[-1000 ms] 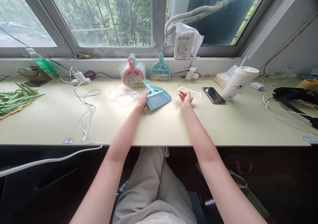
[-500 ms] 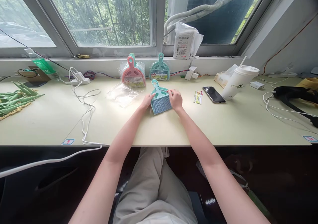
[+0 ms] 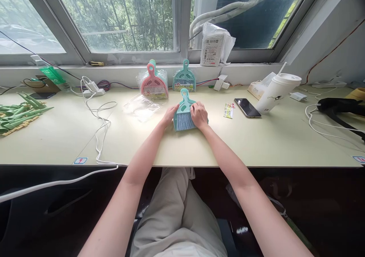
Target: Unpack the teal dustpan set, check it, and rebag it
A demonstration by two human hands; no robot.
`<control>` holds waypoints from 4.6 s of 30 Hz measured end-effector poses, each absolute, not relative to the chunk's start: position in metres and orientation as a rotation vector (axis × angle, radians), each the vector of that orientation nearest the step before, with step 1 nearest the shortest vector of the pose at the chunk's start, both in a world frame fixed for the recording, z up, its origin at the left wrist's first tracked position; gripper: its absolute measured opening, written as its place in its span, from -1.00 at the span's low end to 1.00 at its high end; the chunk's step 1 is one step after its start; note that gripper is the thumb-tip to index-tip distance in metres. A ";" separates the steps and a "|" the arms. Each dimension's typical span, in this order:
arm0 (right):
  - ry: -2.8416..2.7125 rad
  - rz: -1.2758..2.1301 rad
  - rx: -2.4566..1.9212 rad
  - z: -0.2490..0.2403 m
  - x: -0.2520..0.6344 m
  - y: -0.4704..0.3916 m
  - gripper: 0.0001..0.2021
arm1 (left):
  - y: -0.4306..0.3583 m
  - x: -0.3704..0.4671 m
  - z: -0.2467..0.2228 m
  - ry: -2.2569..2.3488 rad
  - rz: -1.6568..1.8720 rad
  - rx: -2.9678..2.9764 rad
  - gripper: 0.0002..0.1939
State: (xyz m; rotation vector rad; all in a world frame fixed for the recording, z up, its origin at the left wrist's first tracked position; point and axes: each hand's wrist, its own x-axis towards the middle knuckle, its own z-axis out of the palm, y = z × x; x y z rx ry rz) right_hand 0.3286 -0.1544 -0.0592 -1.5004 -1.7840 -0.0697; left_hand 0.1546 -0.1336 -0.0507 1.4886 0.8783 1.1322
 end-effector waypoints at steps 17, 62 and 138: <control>-1.657 0.071 -1.483 -0.052 0.331 -0.156 -0.69 | -0.126 0.153 -0.051 0.979 1.082 1.685 -0.66; -1.782 -0.097 -2.066 -0.057 0.381 -0.148 -0.61 | -0.105 0.080 -0.052 1.825 0.711 2.045 -0.66; -1.476 0.171 -1.838 -0.028 0.355 -0.163 -0.58 | -0.118 0.097 -0.048 1.860 0.753 2.223 -0.67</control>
